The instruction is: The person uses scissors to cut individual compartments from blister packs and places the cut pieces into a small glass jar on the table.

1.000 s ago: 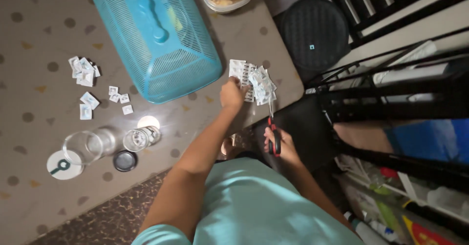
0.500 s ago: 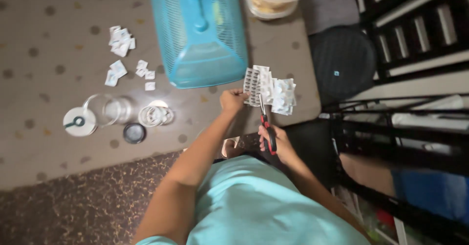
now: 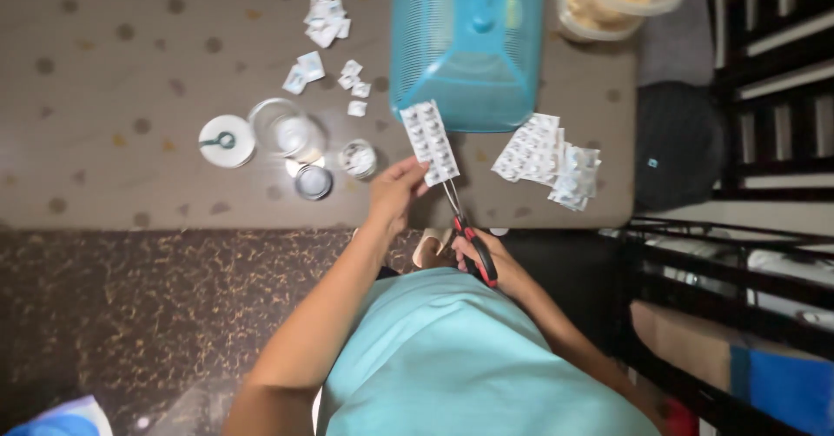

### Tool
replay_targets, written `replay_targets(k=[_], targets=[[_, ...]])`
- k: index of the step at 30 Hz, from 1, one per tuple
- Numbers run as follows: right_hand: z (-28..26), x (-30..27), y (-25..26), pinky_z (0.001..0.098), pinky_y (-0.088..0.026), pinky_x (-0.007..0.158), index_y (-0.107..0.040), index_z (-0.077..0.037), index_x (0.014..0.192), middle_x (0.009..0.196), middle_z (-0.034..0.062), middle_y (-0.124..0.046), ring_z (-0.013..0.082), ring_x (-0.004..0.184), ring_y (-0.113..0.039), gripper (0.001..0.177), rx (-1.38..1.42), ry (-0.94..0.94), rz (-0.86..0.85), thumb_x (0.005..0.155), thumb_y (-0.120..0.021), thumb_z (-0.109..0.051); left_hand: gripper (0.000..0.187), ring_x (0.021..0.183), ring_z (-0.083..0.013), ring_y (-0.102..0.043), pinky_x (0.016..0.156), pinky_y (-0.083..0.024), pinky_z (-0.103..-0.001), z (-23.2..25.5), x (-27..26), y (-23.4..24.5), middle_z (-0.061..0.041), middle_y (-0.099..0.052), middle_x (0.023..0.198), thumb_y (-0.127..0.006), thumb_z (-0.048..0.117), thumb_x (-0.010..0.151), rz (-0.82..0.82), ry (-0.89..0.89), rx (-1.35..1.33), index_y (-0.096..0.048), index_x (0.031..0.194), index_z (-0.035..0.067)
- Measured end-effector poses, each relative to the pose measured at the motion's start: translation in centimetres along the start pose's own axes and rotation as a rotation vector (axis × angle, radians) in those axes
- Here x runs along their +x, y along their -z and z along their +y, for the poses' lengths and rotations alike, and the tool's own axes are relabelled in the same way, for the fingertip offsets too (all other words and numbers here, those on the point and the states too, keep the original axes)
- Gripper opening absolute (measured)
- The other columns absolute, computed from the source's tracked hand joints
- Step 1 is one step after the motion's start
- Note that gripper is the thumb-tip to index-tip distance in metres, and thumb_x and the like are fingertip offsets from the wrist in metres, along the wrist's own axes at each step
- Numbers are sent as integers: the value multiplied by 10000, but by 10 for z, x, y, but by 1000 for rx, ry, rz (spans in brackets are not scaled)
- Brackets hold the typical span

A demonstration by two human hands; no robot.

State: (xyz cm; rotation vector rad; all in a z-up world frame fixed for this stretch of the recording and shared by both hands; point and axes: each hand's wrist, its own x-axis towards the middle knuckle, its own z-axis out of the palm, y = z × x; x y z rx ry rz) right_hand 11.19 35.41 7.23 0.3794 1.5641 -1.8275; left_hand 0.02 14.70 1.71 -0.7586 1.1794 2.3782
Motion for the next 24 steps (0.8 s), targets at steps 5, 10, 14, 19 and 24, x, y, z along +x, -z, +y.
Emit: replay_targets(k=[5, 10, 14, 19, 24], targets=[[-8, 18, -43, 263, -515, 659, -615, -32, 1058, 836, 25, -605, 114, 727, -606, 265, 8, 85, -111, 1014, -623, -294, 317, 889, -110, -707, 754, -567, -237, 42, -26, 34, -61, -765, 1046, -765, 122, 911, 58, -92, 46, -728, 1188, -28], [-19, 36, -67, 273, -527, 627, -623, -30, 1006, 809, 33, -600, 120, 687, -602, 254, 56, 58, -123, 1016, -617, -283, 328, 861, -108, -708, 733, -573, -241, 54, -41, 48, -57, -762, 1043, -760, 127, 900, 85, -58, 57, -721, 1192, -17], [-22, 44, -73, 280, -530, 615, -624, -30, 995, 791, 34, -585, 125, 675, -602, 255, 58, 73, -146, 1019, -622, -284, 324, 840, -127, -713, 738, -600, -253, 58, -46, 52, -77, -762, 1032, -754, 132, 904, 106, -58, 37, -717, 1185, -24], [-21, 49, -68, 270, -529, 644, -630, -37, 1023, 817, 27, -591, 119, 703, -607, 249, 57, 63, -199, 1011, -633, -286, 324, 860, -139, -732, 757, -612, -268, 61, -46, 52, -90, -768, 1039, -756, 121, 896, 91, -74, 18, -713, 1175, -40], [-27, 50, -61, 268, -530, 638, -639, -27, 1021, 820, 29, -600, 122, 699, -608, 298, -6, 74, -167, 998, -641, -324, 331, 877, -134, -723, 775, -601, -262, 59, -42, 46, -93, -766, 1045, -760, 124, 901, 70, -68, 32, -712, 1181, -45]])
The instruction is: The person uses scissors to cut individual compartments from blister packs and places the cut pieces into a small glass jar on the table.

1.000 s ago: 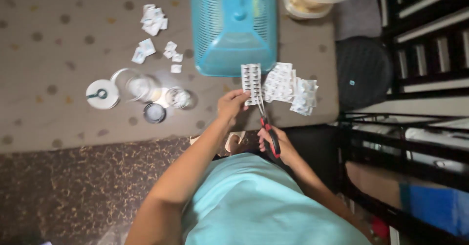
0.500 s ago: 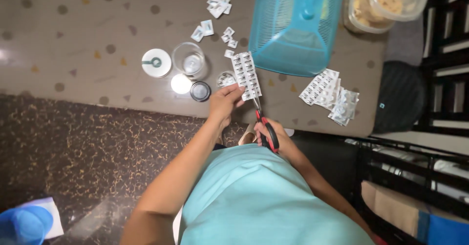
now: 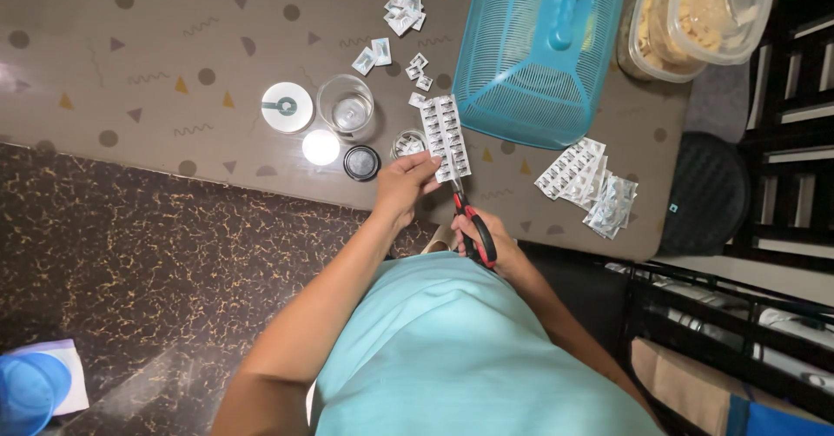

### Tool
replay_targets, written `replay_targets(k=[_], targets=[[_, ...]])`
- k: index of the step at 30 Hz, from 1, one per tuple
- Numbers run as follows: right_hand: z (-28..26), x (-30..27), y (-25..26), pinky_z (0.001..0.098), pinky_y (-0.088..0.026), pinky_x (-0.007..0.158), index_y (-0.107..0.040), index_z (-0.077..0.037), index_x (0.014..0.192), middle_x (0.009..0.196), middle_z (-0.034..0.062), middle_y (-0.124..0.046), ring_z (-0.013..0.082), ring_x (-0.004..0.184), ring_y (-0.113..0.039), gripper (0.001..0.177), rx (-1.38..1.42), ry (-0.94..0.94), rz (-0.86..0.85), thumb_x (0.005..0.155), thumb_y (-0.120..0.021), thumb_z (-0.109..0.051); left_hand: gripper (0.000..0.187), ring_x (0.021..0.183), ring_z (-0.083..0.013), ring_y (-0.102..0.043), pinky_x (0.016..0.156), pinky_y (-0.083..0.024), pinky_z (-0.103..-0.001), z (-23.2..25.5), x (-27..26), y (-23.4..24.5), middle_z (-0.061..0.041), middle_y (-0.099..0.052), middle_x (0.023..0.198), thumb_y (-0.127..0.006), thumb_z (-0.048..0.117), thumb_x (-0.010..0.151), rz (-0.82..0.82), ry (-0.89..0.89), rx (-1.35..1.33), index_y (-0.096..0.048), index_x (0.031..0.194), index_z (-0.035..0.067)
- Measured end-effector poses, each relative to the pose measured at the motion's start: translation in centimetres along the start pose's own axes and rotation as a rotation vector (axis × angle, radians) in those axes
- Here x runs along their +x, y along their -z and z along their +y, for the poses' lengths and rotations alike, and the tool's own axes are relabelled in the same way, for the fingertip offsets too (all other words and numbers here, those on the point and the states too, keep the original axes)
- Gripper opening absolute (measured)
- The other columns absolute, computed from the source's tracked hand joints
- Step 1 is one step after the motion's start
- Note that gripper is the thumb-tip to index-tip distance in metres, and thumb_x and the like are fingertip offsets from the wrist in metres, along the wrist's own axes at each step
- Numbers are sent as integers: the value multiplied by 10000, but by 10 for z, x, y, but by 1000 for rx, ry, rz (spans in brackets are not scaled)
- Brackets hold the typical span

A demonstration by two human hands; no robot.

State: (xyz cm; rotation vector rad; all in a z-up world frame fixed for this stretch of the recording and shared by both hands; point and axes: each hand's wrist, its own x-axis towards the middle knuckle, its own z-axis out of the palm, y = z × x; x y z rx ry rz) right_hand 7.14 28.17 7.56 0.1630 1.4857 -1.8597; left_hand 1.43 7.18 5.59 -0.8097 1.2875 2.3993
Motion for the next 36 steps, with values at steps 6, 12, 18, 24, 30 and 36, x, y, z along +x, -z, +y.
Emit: replay_targets(k=[6, 12, 18, 24, 30, 36], targets=[[-11, -4, 7, 264, -527, 623, -639, -28, 1006, 810, 33, -602, 123, 685, -610, 331, 6, -31, 17, 994, -632, -359, 330, 885, -142, -743, 809, -627, -267, -7, 8, -7, -92, -774, 1040, -761, 120, 888, -39, -5, -63, -705, 1164, -52], [-15, -7, 11, 238, -492, 577, -634, -36, 956, 757, 22, -588, 107, 624, -589, 345, -21, -31, 72, 999, -625, -378, 323, 864, -131, -724, 785, -600, -255, -13, 16, -15, -83, -767, 1029, -772, 138, 893, -10, 10, -33, -716, 1160, -35], [-12, -5, 15, 216, -490, 531, -648, -41, 914, 704, -9, -596, 75, 571, -577, 387, -68, -15, 147, 949, -690, -424, 303, 841, -124, -717, 759, -591, -254, -14, 19, -21, -65, -760, 988, -781, 132, 885, 12, 1, -14, -720, 1134, -29], [-16, -8, 20, 205, -460, 497, -676, -59, 910, 682, -14, -602, 62, 554, -570, 386, -144, -68, 201, 912, -716, -442, 285, 806, -116, -715, 725, -585, -235, -6, 13, -28, -62, -765, 964, -776, 148, 888, -3, -14, 5, -728, 1110, -25], [-13, -6, 23, 203, -467, 507, -670, -60, 923, 694, -9, -599, 63, 568, -574, 355, -108, -54, 164, 938, -699, -413, 264, 774, -121, -682, 678, -608, -258, 1, 10, -36, -80, -722, 917, -770, 192, 943, 23, -34, 26, -748, 1060, -44], [-17, -4, 23, 233, -501, 549, -648, -34, 921, 729, 18, -593, 99, 590, -590, 352, 7, 0, 110, 1001, -655, -377, 230, 759, -136, -727, 714, -614, -240, -6, 11, -36, -96, -769, 917, -745, 138, 920, -42, -73, 78, -741, 1027, -66]])
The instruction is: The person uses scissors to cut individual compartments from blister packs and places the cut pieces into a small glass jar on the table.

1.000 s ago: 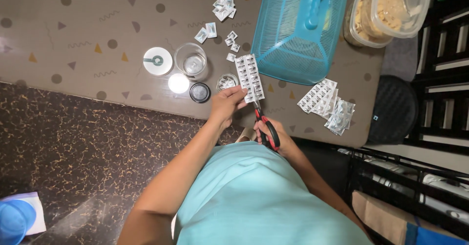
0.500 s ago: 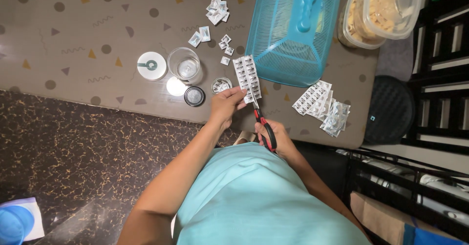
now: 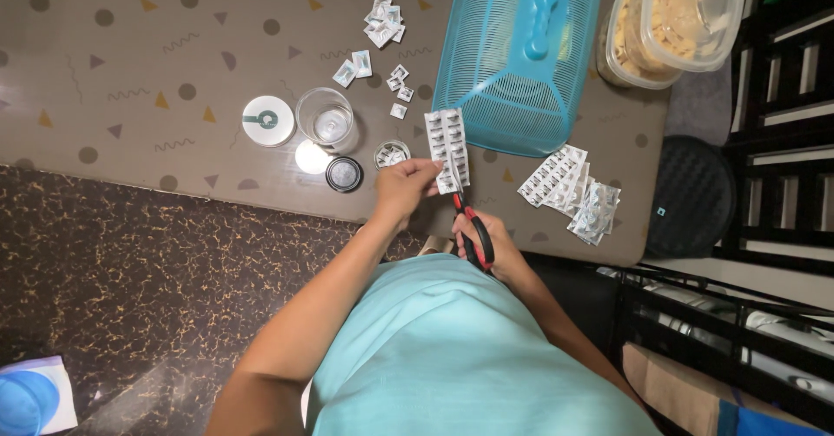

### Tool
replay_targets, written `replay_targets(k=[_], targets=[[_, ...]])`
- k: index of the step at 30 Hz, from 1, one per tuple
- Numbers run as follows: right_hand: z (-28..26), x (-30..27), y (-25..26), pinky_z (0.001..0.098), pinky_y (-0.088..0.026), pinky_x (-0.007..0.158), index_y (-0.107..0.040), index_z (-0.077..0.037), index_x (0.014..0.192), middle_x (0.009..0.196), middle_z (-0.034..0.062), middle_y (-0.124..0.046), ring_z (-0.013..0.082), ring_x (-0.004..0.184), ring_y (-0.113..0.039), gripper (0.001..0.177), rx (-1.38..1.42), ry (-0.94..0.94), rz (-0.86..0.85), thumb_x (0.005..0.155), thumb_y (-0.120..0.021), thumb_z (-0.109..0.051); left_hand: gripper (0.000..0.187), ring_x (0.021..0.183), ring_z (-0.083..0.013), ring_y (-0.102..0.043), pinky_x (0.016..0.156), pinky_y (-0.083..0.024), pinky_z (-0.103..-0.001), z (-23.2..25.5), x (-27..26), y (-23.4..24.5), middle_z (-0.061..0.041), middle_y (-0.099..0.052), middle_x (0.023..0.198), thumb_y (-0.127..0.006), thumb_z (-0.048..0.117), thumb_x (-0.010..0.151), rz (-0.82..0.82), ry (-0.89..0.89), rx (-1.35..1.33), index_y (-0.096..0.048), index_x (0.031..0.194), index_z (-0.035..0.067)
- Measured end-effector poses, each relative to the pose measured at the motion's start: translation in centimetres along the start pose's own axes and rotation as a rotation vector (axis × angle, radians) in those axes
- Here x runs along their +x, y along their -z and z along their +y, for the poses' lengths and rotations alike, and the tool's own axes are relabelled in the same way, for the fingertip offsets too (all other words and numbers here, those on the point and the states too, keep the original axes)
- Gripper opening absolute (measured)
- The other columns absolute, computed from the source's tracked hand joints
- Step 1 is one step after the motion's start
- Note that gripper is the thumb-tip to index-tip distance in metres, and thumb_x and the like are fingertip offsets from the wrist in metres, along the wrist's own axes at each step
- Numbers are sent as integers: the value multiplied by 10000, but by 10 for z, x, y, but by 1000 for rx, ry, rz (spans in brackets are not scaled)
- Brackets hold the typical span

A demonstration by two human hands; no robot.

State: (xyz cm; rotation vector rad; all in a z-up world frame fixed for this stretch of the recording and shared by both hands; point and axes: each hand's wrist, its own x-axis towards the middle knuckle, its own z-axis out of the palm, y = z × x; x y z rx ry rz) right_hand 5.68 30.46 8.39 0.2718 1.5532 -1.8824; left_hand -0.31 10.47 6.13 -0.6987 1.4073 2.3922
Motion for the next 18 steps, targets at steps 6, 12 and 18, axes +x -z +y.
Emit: replay_targets(k=[6, 12, 18], targets=[[-3, 4, 0, 267, -512, 516, -649, -33, 906, 703, 37, -594, 122, 564, -596, 333, 25, -17, 20, 975, -651, -358, 237, 755, -116, -721, 713, -597, -229, -13, 2, 6, -82, -763, 909, -732, 159, 936, -79, 45, -4, -727, 1038, -55], [2, 5, -1, 254, -492, 486, -632, -28, 884, 673, 32, -586, 116, 525, -574, 376, -57, -40, 90, 970, -667, -392, 245, 739, -114, -717, 689, -604, -235, -13, 0, 6, -78, -765, 899, -739, 175, 932, -66, 54, 20, -737, 1039, -45], [1, 1, 0, 243, -508, 508, -638, -35, 885, 678, 23, -592, 104, 540, -586, 383, -66, -14, 75, 962, -671, -409, 268, 763, -97, -708, 643, -577, -231, 5, -12, -2, -50, -755, 895, -754, 216, 923, -34, 122, 109, -740, 1057, -15]])
